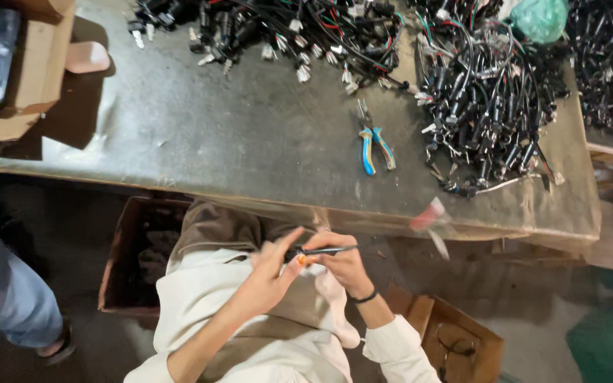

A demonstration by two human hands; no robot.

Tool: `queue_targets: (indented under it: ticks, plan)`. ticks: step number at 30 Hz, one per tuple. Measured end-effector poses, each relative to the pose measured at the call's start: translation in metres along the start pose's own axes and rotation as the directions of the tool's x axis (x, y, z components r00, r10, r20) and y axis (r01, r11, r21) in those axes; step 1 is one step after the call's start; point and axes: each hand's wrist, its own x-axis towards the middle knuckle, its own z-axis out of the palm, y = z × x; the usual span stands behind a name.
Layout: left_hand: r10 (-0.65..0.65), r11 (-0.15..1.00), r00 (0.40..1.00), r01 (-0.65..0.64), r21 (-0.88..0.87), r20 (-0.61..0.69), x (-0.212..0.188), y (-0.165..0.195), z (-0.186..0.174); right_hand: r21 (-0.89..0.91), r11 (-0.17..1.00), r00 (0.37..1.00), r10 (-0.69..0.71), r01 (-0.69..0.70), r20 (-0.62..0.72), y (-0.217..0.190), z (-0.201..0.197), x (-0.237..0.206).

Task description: The person sits at a workbench assembling a wire harness. They hold a black cable, use pliers to strip and trim the wire ends, twist the exposed colored conductors, and fit terminal connectors onto the ends, working on one harness at a time among piles of similar harnesses.

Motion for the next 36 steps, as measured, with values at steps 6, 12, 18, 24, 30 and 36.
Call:
queue_targets:
  ticks: [6, 12, 18, 24, 30, 36]
  plan:
    - [-0.352, 0.625, 0.916, 0.076, 0.777, 0.193, 0.008, 0.017, -0.016, -0.046, 0.9, 0.885, 0.416, -0.434, -0.21, -0.054, 0.051, 0.013]
    - [-0.097, 0.913, 0.994, 0.107, 0.394, -0.045, 0.024, 0.043, -0.038, -0.963, 0.267, 0.977, -0.203, -0.014, -0.071, -0.137, -0.012, 0.096]
    - [-0.16, 0.879, 0.955, 0.253, 0.405, -0.249, 0.031, 0.044, -0.052, -0.942, -0.113, 0.924, -0.264, -0.316, -0.278, -0.129, -0.039, 0.094]
    - [-0.263, 0.864, 0.95, 0.309, 0.397, -0.166, 0.025, 0.03, -0.063, 0.141, 0.837, 0.842, 0.538, -0.528, -0.043, -0.081, 0.046, -0.002]
    - [-0.34, 0.846, 0.94, 0.318, 0.429, -0.026, 0.013, 0.029, -0.063, -0.627, 0.763, 0.972, 0.232, -0.16, 0.034, -0.034, 0.082, -0.017]
    - [-0.306, 0.841, 0.952, 0.28, 0.462, -0.02, 0.001, 0.037, -0.057, -0.798, 0.575, 0.981, -0.165, 0.182, 0.105, -0.023, 0.057, 0.021]
